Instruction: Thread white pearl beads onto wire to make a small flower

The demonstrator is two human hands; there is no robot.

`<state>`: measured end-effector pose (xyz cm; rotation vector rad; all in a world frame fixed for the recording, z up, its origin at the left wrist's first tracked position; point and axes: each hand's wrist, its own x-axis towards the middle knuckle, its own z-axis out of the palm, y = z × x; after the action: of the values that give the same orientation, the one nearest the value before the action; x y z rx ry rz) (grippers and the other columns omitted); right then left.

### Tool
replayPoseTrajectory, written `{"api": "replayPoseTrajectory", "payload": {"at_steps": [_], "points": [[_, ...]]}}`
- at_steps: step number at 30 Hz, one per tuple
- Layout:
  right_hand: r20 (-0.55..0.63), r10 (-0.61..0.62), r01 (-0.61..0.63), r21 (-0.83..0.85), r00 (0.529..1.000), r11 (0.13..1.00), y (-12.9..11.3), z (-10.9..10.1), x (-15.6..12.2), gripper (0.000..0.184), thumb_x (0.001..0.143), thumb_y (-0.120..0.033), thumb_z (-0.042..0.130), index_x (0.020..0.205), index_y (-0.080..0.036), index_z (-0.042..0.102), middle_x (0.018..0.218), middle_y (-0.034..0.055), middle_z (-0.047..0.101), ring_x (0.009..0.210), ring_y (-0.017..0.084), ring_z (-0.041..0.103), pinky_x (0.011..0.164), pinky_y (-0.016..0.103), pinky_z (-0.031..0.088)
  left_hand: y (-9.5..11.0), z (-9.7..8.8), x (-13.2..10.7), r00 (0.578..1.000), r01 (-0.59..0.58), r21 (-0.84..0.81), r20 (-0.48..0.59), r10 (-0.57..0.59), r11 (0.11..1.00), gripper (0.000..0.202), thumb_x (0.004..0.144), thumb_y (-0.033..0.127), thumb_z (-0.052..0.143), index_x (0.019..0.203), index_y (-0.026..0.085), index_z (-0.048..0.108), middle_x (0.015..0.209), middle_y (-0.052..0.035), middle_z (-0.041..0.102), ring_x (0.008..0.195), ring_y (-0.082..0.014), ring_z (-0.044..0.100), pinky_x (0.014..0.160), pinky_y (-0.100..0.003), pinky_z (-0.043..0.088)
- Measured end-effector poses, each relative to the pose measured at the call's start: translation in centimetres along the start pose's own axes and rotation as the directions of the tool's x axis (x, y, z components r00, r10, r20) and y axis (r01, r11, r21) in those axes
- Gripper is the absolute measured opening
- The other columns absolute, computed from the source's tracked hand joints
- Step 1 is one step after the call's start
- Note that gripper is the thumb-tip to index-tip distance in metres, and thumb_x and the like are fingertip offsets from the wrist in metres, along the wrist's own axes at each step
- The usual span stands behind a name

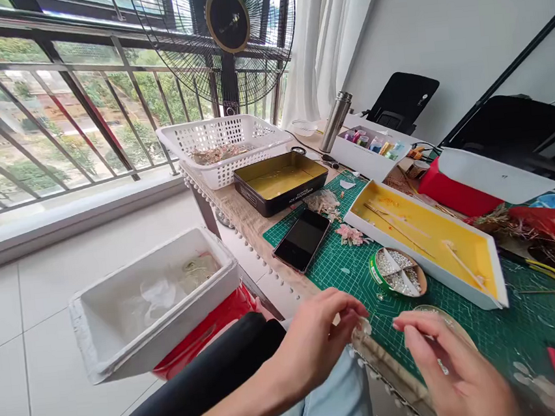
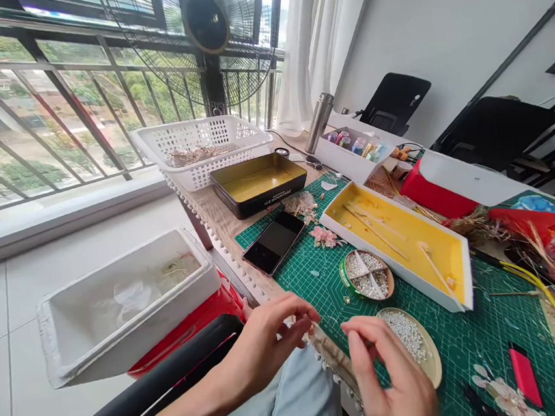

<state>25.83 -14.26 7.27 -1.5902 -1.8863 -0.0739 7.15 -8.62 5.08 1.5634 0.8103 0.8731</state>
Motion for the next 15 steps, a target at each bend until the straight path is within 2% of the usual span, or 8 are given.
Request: {"api": "replayPoseTrajectory", "payload": {"at_steps": [2,4,6,8,11,15], "points": [[0.018,-0.023,0.022,0.064,1.000,0.998,-0.9,-0.1,-0.7,0.016,0.096,-0.027,0.048,0.104,-0.025,0.062,0.103,0.0018,0.068,0.092,0.013,0.068,0.073,0.016,0.053,0.3,0.2,-0.5,0.999,0.006,-0.088,0.036,-0.003,0.996,0.016,0.094,0.023,0.049,0.099,0.020,0.064,0.092,-0.0019,0.061,0.070,-0.0099,0.060,0.065,-0.021,0.050],[0.063,0.002,-0.010,0.126,0.998,0.992,-1.2,0.1,-1.4,0.014,0.095,-0.027,0.051,0.101,-0.026,0.064,0.100,-0.0001,0.070,0.088,0.012,0.069,0.070,0.013,0.054,0.1,0.4,-0.8,0.995,0.071,-0.274,0.090,-0.048,0.959,0.018,0.091,0.025,0.055,0.108,0.020,0.059,0.088,-0.0010,0.059,0.071,-0.0107,0.059,0.065,-0.023,0.053],[0.154,0.074,-0.106,0.213,0.985,0.971,-1.3,0.3,-2.0,0.011,0.094,-0.028,0.054,0.093,-0.028,0.064,0.086,-0.0048,0.071,0.072,0.009,0.069,0.063,0.010,0.052,-0.3,0.6,-0.9,0.980,0.170,-0.479,0.176,-0.096,0.861,0.031,0.086,0.028,0.064,0.113,0.019,0.053,0.084,0.0001,0.057,0.072,-0.0120,0.059,0.062,-0.025,0.055],[0.237,0.145,-0.209,0.274,0.961,0.939,-1.5,0.2,-2.6,0.009,0.093,-0.030,0.056,0.089,-0.028,0.064,0.075,-0.0079,0.070,0.061,0.007,0.067,0.056,0.008,0.050,-0.8,0.7,-1.0,0.953,0.274,-0.605,0.274,-0.128,0.747,0.041,0.080,0.032,0.072,0.113,0.017,0.052,0.078,0.0012,0.058,0.068,-0.0119,0.058,0.058,-0.025,0.056],[0.304,0.209,-0.309,0.333,0.930,0.891,-2.2,-0.1,-3.4,0.014,0.092,-0.035,0.056,0.084,-0.027,0.065,0.069,-0.0074,0.068,0.057,0.008,0.064,0.054,0.009,0.049,-1.3,0.9,-1.3,0.914,0.390,-0.664,0.365,-0.179,0.638,0.047,0.072,0.034,0.080,0.106,0.014,0.054,0.069,0.0023,0.058,0.063,-0.0104,0.055,0.053,-0.023,0.055],[0.298,0.284,-0.382,0.353,0.911,0.854,-3.1,-0.4,-4.3,0.021,0.091,-0.039,0.055,0.078,-0.024,0.063,0.063,-0.0065,0.062,0.052,0.009,0.058,0.053,0.012,0.048,-1.3,1.4,-1.9,0.882,0.465,-0.663,0.407,-0.239,0.587,0.046,0.065,0.031,0.082,0.099,0.014,0.056,0.067,0.0012,0.059,0.059,-0.0092,0.051,0.048,-0.020,0.053]]}}
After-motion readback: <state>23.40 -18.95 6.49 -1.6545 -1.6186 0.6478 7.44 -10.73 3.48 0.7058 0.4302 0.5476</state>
